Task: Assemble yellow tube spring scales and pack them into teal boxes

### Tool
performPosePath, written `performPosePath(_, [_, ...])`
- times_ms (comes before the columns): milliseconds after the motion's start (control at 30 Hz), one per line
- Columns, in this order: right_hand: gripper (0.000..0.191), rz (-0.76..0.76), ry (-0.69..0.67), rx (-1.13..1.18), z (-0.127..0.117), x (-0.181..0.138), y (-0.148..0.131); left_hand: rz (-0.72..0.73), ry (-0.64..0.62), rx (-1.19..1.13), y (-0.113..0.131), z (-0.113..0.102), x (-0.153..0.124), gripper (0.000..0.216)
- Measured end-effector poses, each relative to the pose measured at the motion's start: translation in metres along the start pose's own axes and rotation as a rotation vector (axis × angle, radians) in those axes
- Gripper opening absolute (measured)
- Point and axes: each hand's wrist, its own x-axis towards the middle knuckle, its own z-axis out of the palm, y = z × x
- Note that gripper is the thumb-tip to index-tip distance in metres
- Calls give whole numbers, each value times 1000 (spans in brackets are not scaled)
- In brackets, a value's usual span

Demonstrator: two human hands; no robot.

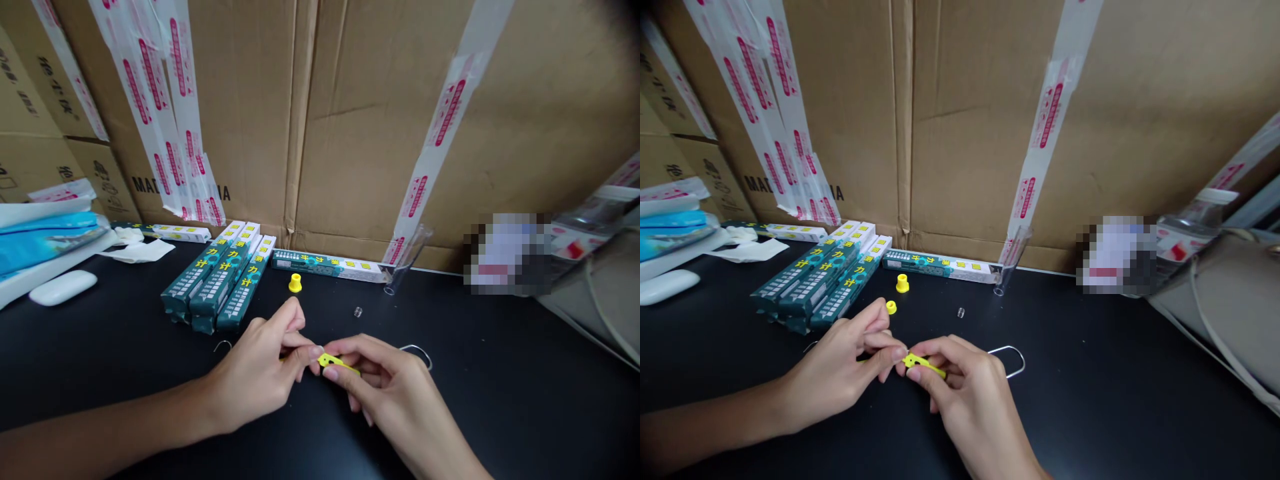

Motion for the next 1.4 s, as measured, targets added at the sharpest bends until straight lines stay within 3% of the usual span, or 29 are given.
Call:
performPosePath(167, [17,-306,71,-349,-2,-5,1,-23,-33,-30,1,0,-1,22])
performPosePath(267, [20,-406,120,-411,-2,-4,-1,-30,-36,-45,1,1,-2,22])
performPosePath(400, [17,-352,131,-395,-5,0,-8,-24,-17,-73,-2,1,-1,21])
performPosePath(567, [18,-282,115,-276,-7,1,-8,-13,-79,-45,-1,0,-1,12])
performPosePath(633, [14,-222,123,-181,-7,2,-5,-14,-87,-23,0,0,-2,4])
performPosePath(700, [13,-137,131,-53,-6,3,-3,-34,-81,-11,0,0,-2,9])
performPosePath(833, [21,-39,124,225,-6,6,-9,-88,-33,16,1,2,-4,13])
performPosePath(967, [27,33,51,382,-9,9,-17,-53,8,95,4,2,-5,13])
performPosePath(1067, [23,18,2,367,-9,7,-20,3,35,114,5,2,-6,10])
performPosePath(1167, [22,-37,-1,403,-7,3,-20,-48,46,20,2,1,-5,14])
performPosePath(1400, [22,-59,119,590,-19,4,-14,-125,25,4,-2,2,-3,27])
